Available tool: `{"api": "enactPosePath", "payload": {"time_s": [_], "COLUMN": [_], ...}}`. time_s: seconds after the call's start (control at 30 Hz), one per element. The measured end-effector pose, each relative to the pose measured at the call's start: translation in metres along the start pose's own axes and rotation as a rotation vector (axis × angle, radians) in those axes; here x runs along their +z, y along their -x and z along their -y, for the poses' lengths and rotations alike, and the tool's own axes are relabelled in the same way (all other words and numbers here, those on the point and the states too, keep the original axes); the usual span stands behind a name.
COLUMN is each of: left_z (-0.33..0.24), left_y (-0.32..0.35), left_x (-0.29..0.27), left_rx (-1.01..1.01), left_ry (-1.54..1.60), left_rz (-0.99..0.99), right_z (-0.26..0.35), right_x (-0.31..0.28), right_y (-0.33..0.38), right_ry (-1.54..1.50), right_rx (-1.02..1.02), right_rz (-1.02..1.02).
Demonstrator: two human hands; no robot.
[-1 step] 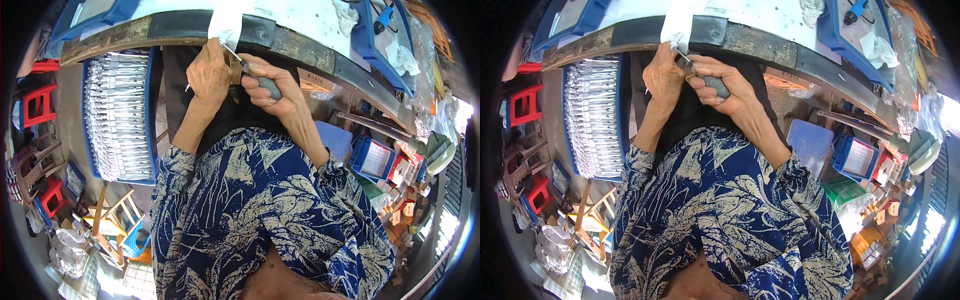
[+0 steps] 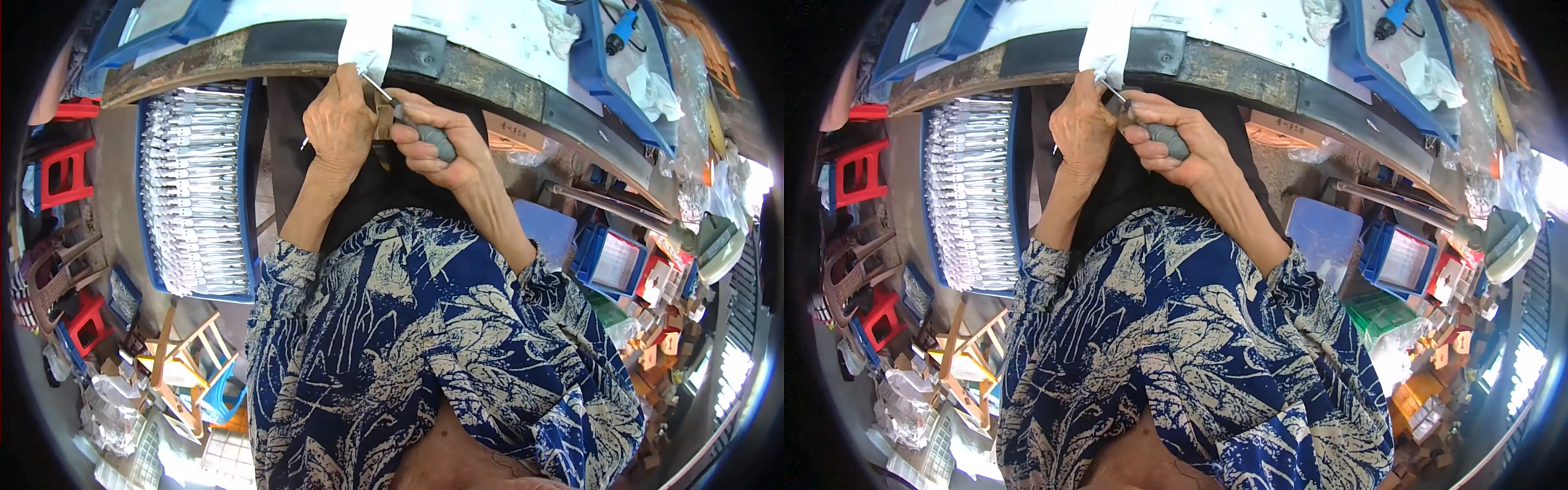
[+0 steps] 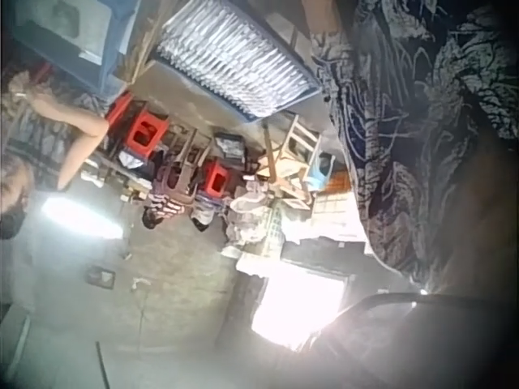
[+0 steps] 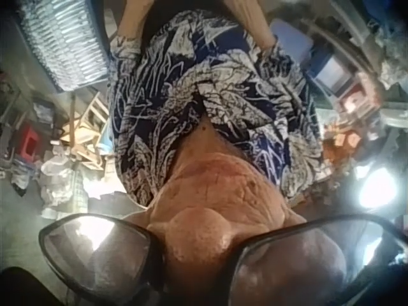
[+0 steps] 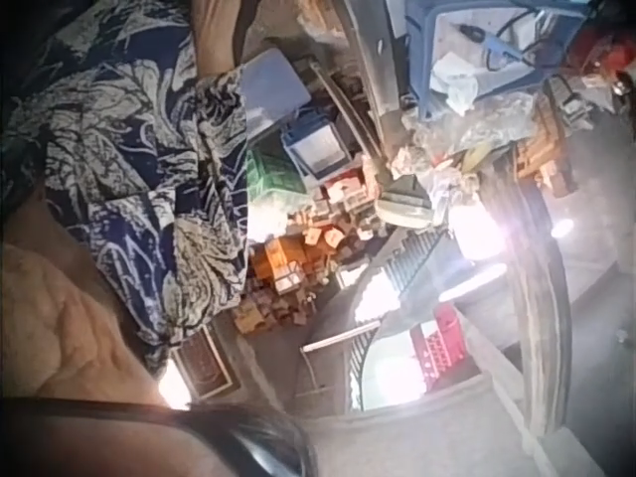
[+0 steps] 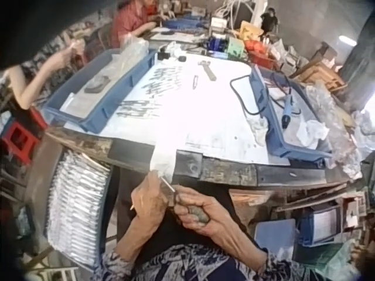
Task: Assembling or inspecting small hardware components using a hand tool at a workbench.
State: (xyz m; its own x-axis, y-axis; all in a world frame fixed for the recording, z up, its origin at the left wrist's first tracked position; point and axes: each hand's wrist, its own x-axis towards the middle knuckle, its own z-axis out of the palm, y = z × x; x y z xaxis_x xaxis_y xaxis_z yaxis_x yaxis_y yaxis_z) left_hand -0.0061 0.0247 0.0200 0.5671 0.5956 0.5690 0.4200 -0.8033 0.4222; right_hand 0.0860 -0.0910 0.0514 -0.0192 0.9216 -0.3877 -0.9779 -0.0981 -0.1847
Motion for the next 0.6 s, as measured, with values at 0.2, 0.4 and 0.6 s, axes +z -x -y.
{"api": "enactPosePath", "payload": {"time_s": [0.2, 0.4, 0.6], "left_z": [0.006, 0.008, 0.009], "left_y": [-0.001, -0.003, 0.001], "left_x": [0.003, -0.002, 0.002], "left_rx": [-0.052, -0.084, -0.041], "left_ry": [-0.003, 0.024, 0.033], "left_rz": [0.108, 0.169, 0.11], "right_z": [-0.004, -0.014, -0.017], "right_x": [0.006, 0.002, 0.004], "right_y": [-0.002, -0.006, -0.007], "right_ry": [1.002, 1.845, 1.622], "right_rx": [-0.473, -1.066, -0.97], "right_rz": [-0.235, -0.276, -0.274]}}
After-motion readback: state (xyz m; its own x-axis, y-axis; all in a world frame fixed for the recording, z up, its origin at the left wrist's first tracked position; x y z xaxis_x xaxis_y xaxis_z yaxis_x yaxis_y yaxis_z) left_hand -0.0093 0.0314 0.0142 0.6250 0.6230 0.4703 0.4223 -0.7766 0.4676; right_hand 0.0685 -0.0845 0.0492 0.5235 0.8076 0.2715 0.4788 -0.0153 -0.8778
